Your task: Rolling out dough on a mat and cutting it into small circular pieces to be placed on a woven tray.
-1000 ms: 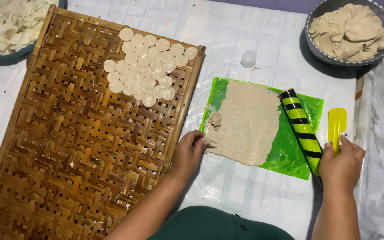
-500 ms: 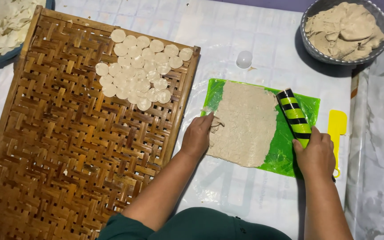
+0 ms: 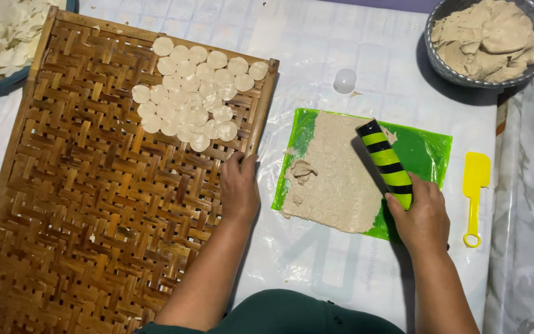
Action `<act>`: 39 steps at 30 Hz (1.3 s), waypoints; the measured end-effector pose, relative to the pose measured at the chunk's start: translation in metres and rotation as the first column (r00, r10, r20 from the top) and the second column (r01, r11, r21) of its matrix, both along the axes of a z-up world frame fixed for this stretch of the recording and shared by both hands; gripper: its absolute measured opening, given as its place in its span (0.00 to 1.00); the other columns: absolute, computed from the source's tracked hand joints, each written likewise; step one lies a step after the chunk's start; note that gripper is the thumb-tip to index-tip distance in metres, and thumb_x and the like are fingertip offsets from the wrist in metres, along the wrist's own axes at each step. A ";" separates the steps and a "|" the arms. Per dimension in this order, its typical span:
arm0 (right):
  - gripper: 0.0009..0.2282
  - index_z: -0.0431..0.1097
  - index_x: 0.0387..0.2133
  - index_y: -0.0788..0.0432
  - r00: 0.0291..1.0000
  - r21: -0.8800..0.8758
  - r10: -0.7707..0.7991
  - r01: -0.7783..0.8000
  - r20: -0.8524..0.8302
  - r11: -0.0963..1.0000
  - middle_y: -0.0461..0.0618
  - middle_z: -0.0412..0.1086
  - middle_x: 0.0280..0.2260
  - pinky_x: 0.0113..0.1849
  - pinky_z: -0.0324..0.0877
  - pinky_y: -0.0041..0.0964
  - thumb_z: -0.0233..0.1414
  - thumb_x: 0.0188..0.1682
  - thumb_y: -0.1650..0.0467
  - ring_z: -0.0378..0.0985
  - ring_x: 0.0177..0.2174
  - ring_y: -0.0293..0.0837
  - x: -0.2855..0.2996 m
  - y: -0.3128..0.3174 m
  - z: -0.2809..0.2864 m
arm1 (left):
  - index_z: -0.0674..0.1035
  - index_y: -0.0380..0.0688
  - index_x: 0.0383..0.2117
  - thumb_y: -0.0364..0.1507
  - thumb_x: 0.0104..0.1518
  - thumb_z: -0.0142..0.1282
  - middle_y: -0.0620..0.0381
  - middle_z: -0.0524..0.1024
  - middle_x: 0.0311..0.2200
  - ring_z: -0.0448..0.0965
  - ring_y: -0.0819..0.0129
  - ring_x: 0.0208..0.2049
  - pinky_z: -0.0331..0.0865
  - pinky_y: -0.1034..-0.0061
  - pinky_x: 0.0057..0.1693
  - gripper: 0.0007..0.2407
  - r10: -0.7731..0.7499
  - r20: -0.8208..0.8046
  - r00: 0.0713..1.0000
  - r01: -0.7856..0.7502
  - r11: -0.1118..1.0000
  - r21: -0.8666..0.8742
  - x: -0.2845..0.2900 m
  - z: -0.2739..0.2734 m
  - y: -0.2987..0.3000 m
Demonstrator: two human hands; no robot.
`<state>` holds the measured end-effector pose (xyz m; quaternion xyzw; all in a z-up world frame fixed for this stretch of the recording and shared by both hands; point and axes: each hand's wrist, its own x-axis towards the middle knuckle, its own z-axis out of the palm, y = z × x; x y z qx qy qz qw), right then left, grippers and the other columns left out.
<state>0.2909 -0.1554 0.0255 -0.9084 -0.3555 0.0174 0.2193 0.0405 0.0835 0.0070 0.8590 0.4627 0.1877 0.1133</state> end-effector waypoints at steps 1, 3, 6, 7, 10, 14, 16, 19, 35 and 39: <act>0.27 0.69 0.58 0.58 1.000 -0.003 0.002 -0.002 -0.007 1.000 0.58 0.70 0.48 0.47 0.70 0.52 0.64 0.43 0.64 0.72 0.50 0.59 0.002 -0.001 0.002 | 0.79 0.46 0.50 0.21 0.60 0.54 0.41 0.71 0.55 0.70 0.48 0.58 0.69 0.59 0.59 0.12 0.002 -0.007 1.000 -0.002 1.000 -0.003 0.001 -0.002 0.001; 0.27 0.69 0.57 0.57 0.999 0.018 0.047 -0.046 -0.019 0.999 0.57 0.70 0.47 0.47 0.70 0.50 0.64 0.43 0.65 0.72 0.50 0.58 0.001 -0.003 0.001 | 0.79 0.44 0.50 0.20 0.60 0.55 0.41 0.71 0.54 0.70 0.47 0.57 0.69 0.59 0.59 0.13 0.012 0.022 1.000 -0.012 1.000 0.009 0.001 -0.006 0.004; 0.26 0.69 0.56 0.56 0.993 0.037 0.121 -0.121 -0.007 0.992 0.55 0.70 0.47 0.48 0.70 0.49 0.64 0.43 0.65 0.73 0.49 0.57 0.006 0.001 0.005 | 0.79 0.44 0.50 0.19 0.58 0.55 0.42 0.71 0.54 0.70 0.47 0.56 0.69 0.58 0.59 0.14 0.010 -0.004 1.000 -0.010 1.000 0.019 0.006 -0.005 0.008; 0.26 0.69 0.56 0.56 0.993 0.037 0.119 -0.119 -0.008 0.992 0.55 0.70 0.47 0.48 0.70 0.49 0.64 0.43 0.65 0.73 0.49 0.57 0.004 0.006 0.009 | 0.79 0.44 0.50 0.19 0.58 0.55 0.42 0.71 0.54 0.70 0.47 0.56 0.69 0.58 0.59 0.14 0.008 -0.004 1.000 -0.008 1.000 0.020 0.007 -0.003 0.009; 0.26 0.70 0.55 0.55 0.974 0.019 0.225 -0.225 0.016 0.974 0.54 0.71 0.47 0.47 0.70 0.49 0.64 0.41 0.65 0.73 0.48 0.57 -0.007 0.021 0.023 | 0.78 0.45 0.50 0.19 0.56 0.55 0.41 0.71 0.54 0.69 0.46 0.56 0.69 0.57 0.57 0.15 0.013 -0.039 0.999 -0.013 1.000 -0.008 0.010 0.005 0.008; 0.26 0.71 0.54 0.52 0.927 -0.085 0.375 -0.373 0.001 0.924 0.51 0.71 0.45 0.46 0.69 0.48 0.64 0.39 0.64 0.73 0.45 0.54 -0.026 0.046 0.026 | 0.77 0.43 0.52 0.25 0.64 0.50 0.44 0.70 0.57 0.66 0.48 0.61 0.59 0.54 0.66 0.12 -0.024 0.086 0.996 0.029 0.997 -0.066 0.026 0.027 -0.004; 0.25 0.71 0.54 0.52 0.909 -0.109 0.417 -0.415 -0.001 0.903 0.50 0.72 0.45 0.47 0.68 0.48 0.64 0.39 0.65 0.73 0.45 0.53 -0.036 0.056 0.020 | 0.76 0.41 0.54 0.27 0.67 0.47 0.45 0.69 0.60 0.64 0.48 0.65 0.54 0.52 0.70 0.12 -0.082 0.156 0.984 0.090 0.995 -0.042 0.037 0.028 -0.009; 0.25 0.69 0.55 0.52 0.890 -0.117 0.455 -0.451 0.007 0.885 0.49 0.71 0.46 0.50 0.65 0.50 0.63 0.41 0.65 0.72 0.47 0.52 -0.049 0.061 -0.002 | 0.73 0.38 0.59 0.32 0.68 0.43 0.43 0.63 0.67 0.56 0.47 0.71 0.45 0.49 0.73 0.17 -0.323 0.133 0.937 0.317 0.946 0.060 0.052 0.001 -0.009; 0.25 0.57 0.67 0.51 0.945 -0.245 0.327 -0.316 0.006 0.917 0.49 0.55 0.67 0.59 0.26 0.81 0.38 0.58 0.55 0.51 0.66 0.47 0.015 0.143 -0.038 | 0.59 0.42 0.69 0.39 0.68 0.34 0.48 0.50 0.72 0.42 0.55 0.74 0.29 0.50 0.73 0.25 -0.288 -0.217 0.933 0.267 0.956 -0.119 0.136 -0.025 0.061; 0.26 0.59 0.66 0.52 0.974 -0.190 0.216 -0.201 0.066 0.961 0.53 0.54 0.68 0.59 0.24 0.82 0.39 0.57 0.55 0.50 0.68 0.49 0.047 0.163 -0.032 | 0.56 0.42 0.69 0.40 0.68 0.31 0.49 0.44 0.73 0.38 0.58 0.74 0.27 0.52 0.73 0.25 -0.251 -0.264 0.931 0.208 0.961 -0.181 0.172 -0.018 0.083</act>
